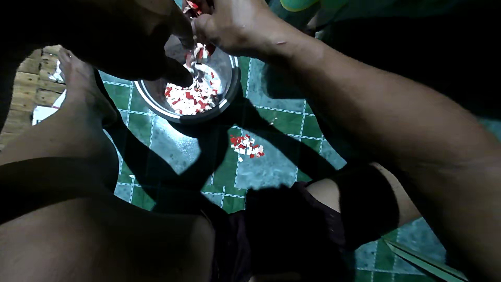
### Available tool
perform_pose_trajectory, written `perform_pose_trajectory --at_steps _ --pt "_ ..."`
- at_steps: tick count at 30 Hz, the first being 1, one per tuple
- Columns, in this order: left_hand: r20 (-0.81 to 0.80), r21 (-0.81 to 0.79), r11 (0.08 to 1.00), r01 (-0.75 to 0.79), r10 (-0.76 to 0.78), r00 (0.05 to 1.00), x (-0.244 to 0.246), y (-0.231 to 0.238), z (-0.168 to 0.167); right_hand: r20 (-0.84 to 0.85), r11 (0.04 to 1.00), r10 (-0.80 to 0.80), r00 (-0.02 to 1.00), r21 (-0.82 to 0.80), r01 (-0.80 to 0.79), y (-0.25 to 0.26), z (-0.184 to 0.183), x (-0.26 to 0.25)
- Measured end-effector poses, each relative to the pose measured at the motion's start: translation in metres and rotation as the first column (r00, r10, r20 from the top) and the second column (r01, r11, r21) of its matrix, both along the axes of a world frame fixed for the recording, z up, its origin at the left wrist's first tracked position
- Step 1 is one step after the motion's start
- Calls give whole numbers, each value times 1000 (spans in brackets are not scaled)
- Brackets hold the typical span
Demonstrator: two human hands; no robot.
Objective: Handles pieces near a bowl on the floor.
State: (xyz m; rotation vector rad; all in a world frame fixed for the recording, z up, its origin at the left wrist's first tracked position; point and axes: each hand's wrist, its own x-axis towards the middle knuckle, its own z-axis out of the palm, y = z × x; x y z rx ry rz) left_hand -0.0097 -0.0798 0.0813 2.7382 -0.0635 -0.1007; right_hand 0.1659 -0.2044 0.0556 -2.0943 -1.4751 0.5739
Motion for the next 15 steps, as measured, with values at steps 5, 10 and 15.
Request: perform_pose_trajectory --at_steps 5,10,15 --pt "20 4 998 -67 66 998 -7 18 -16 36 999 33 999 -22 -33 13 5 -4" --pt "82 -60 997 -53 58 995 -18 39 -41 54 996 82 995 -51 -80 15 10 -5" --pt "92 -30 999 -21 23 995 -18 48 -48 65 995 67 996 -79 -62 15 12 -2"
